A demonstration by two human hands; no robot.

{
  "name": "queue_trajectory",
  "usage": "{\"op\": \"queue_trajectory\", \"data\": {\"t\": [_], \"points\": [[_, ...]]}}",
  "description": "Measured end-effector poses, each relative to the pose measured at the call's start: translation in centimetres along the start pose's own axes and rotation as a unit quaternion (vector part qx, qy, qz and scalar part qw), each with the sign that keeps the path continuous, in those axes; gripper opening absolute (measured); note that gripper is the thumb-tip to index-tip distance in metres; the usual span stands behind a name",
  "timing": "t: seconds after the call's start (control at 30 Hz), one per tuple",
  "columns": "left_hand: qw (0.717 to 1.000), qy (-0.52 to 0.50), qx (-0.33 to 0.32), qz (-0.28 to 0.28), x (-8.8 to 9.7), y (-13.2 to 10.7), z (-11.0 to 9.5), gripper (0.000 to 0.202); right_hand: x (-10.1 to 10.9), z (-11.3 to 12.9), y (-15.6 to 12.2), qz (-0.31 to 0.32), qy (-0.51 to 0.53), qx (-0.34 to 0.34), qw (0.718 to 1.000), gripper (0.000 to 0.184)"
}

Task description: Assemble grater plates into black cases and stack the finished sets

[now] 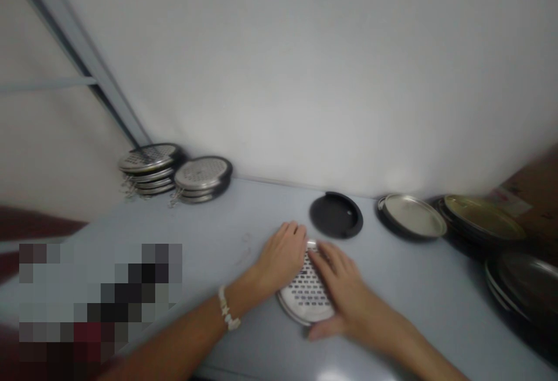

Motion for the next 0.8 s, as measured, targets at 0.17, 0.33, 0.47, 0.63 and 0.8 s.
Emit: {"op": "queue_trajectory", "data": {"t": [0.17,0.33,0.47,0.63,0.8], "points": [[1.0,0.02,0.021,0.007,0.0,0.1,-0.2,0.021,-0.8,-0.4,0.0,-0.025,-0.021,0.005,0.999,0.137],[0.999,0.034,0.039,0.013,0.3,0.2,0.0,0.024,-0.9,-0.3,0.2,-0.026,-0.026,-0.008,0.999,0.138],[0.996,0.049,0.073,0.021,0.6,0.3,1.1,0.028,0.6,0.1,0.3,-0.021,0.055,-0.007,0.998,0.122],[0.991,0.052,0.115,0.049,0.7,0.3,2.3,0.033,3.8,-1.4,1.0,-0.151,0.078,-0.049,0.984,0.061],[0.991,0.021,0.115,0.059,0.7,0.4,2.6,0.035,5.7,-6.2,1.1,-0.309,-0.056,-0.124,0.941,0.041]]}}
Point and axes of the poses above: each hand's wrist, its own y-axis towards the middle knuckle, its own x-axis out of the back of the hand, z = x × y, the point moved 6 cm from there along y, towards the middle knuckle, and after that the axes turned 14 degrees about -z, right-handed, at the moved point
